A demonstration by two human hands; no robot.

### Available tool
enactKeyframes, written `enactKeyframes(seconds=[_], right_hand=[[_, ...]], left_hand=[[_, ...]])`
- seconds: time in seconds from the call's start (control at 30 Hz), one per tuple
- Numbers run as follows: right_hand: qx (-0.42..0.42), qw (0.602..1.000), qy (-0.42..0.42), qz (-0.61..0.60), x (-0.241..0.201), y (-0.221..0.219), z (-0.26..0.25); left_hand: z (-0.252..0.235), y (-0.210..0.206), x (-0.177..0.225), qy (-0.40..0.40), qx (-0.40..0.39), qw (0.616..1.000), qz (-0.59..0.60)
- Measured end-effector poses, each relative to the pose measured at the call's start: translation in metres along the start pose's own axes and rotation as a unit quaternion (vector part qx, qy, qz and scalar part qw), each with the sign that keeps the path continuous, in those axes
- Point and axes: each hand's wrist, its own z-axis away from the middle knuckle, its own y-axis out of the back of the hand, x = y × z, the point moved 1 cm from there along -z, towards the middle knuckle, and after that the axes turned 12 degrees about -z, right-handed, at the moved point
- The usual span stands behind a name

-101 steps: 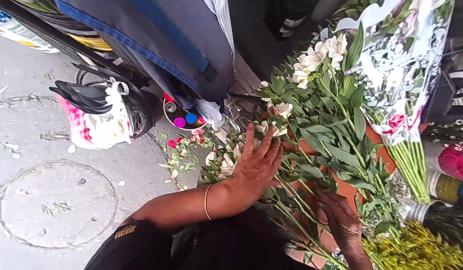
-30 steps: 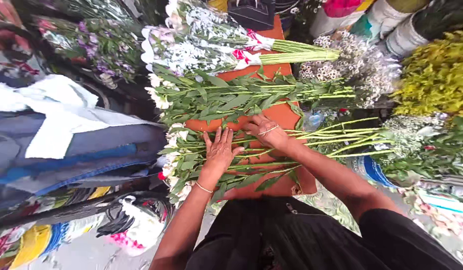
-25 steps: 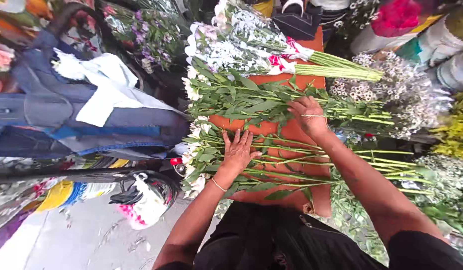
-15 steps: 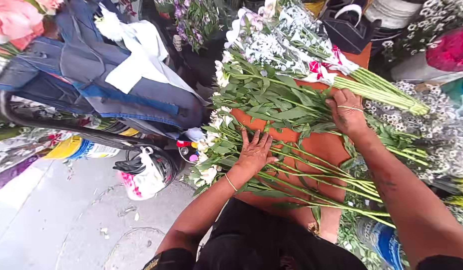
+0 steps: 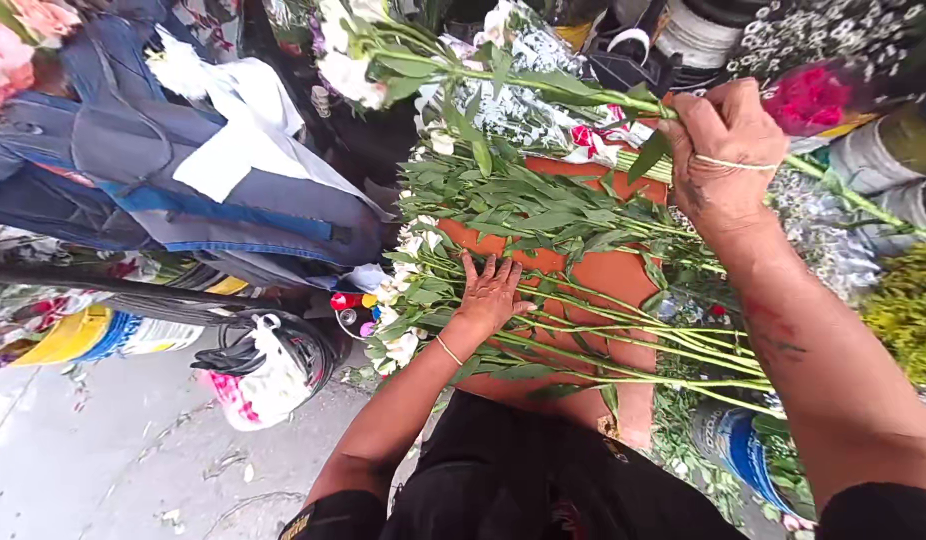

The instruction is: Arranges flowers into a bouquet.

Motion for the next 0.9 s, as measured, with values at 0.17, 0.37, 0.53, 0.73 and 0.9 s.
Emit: enactKeyframes(seconds=[0.17,0.37,0.53,0.73,0.9], right_hand=[[-0.021,0.998,0.038,-0.051,-0.035,0.044,0.026],[-0.126,0.987,-0.001,-0.102,-0.064,0.061,0.078],[-0.152,0.985,0.008,-0.077,-0.107,0.048,0.080],[-0.083,0.996,-0.038,0.009,-0.114,0.042,0.085],[-0.117,0.970,-0.190,0.094,-0.015,0.107,0.198]], left_hand=[[0.002,0.003,0.000,-0.013,0.006,1.000,0.012],[0.019,0.024,-0.012,-0.099,0.394,0.765,0.500],[0.037,0.070,0.002,-0.166,0.362,0.450,0.799],[0.045,0.089,0.025,-0.171,0.372,0.452,0.792],[0.054,0.102,-0.029,-0.061,0.462,0.440,0.768]])
